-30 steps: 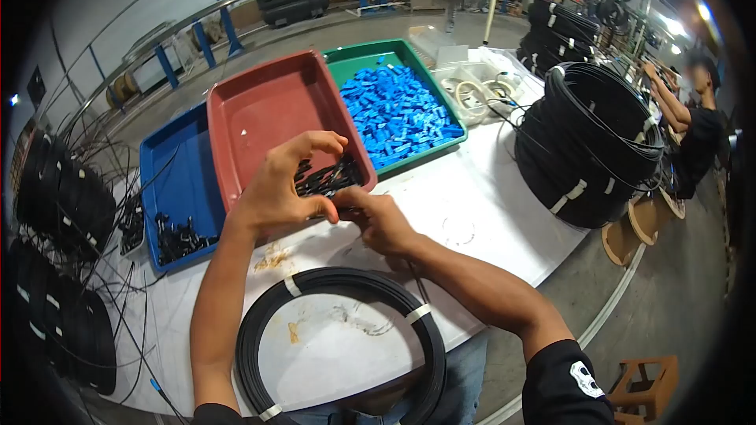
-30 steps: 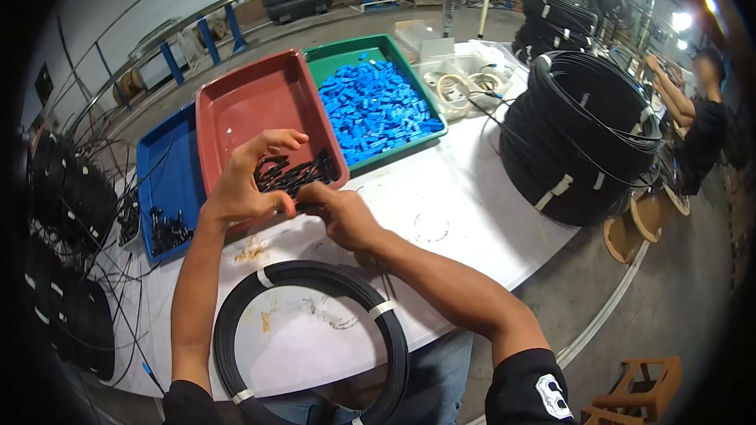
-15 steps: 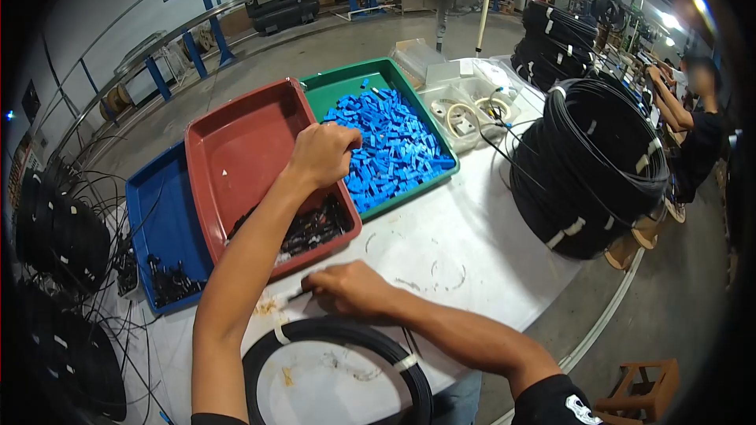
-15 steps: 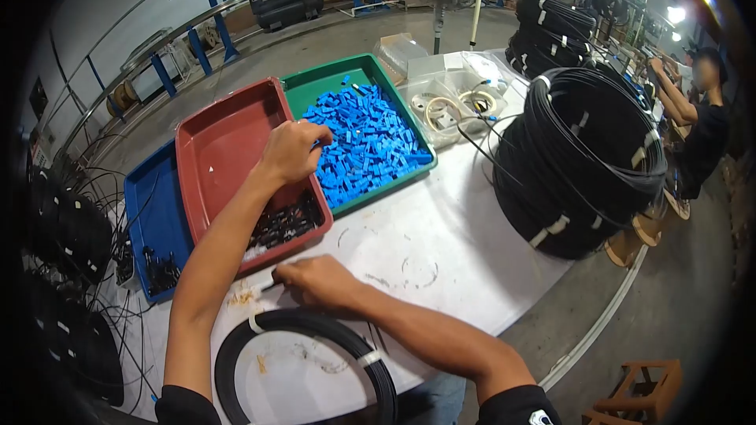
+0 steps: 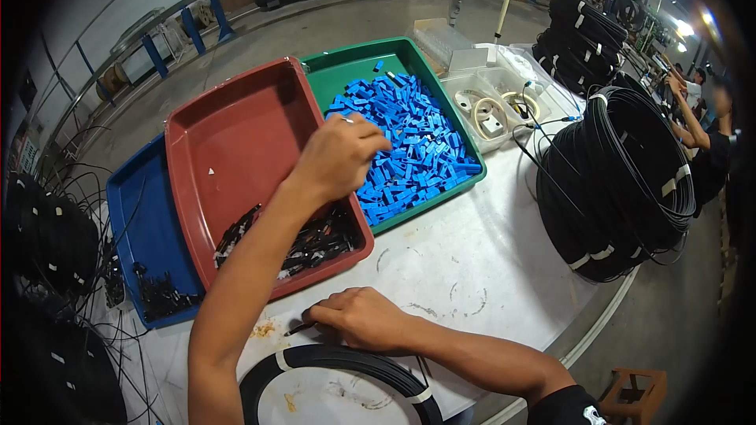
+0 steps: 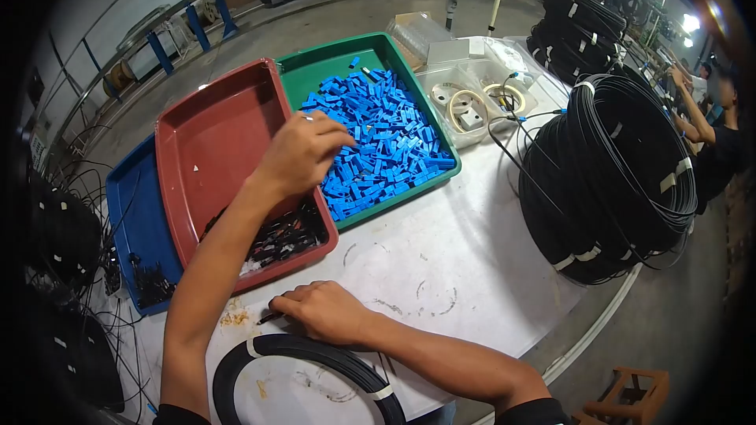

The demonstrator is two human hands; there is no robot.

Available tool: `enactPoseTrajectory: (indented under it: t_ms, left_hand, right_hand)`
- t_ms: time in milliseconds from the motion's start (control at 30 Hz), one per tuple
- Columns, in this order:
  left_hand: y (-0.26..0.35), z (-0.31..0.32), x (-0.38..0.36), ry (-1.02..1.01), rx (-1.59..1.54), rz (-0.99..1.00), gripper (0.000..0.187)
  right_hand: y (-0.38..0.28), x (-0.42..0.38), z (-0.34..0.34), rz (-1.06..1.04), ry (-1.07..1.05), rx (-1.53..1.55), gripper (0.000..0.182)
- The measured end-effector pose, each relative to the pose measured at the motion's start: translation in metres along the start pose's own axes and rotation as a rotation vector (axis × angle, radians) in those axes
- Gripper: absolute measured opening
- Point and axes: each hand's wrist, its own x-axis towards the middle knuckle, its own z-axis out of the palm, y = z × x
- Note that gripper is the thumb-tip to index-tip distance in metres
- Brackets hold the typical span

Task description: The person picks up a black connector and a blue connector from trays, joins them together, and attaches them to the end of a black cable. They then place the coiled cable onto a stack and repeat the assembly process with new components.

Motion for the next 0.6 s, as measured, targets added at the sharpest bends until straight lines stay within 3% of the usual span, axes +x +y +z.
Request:
enactPoseTrajectory:
  t_ms: [100, 233, 300, 367, 400, 433, 500, 600]
  left_hand:
    - [0.009, 0.011, 0.006, -0.121, 0.206, 0.153, 0.029]
    - [0.023, 0.009, 0.012, -0.325, 0.378, 0.029, 0.025]
    - [0.024, 0.005, 0.010, -0.278, 0.385, 0.040, 0.017]
    - [0.037, -0.010, 0.000, 0.061, -0.165, -0.322, 0.014]
    - [0.050, -0.030, -0.002, 0.081, -0.424, -0.523, 0.020]
    - [0.056, -0.042, -0.012, 0.087, -0.411, -0.524, 0.020]
    - [0.064, -0.070, -0.040, 0.299, -0.774, -0.628, 0.022]
    - [0.080, -0.113, -0.102, 0.311, -0.966, -0.563, 0.027]
  right_hand:
    - [-0.001, 0.000, -0.001, 0.000, 0.021, 0.021, 0.032]
    - [-0.002, 0.000, -0.005, 0.067, -0.054, 0.054, 0.036]
    - [-0.005, 0.003, -0.009, 0.092, -0.071, 0.046, 0.037]
    - [-0.007, 0.000, -0.009, 0.118, -0.052, 0.075, 0.031]
    - [-0.007, 0.001, -0.010, 0.121, -0.031, 0.093, 0.028]
    - [-0.007, 0.002, -0.009, 0.124, -0.008, 0.119, 0.025]
    - [-0.006, 0.003, -0.006, 0.187, -0.004, 0.191, 0.024]
    - [0.011, 0.002, 0.005, 0.119, 0.056, 0.101, 0.025]
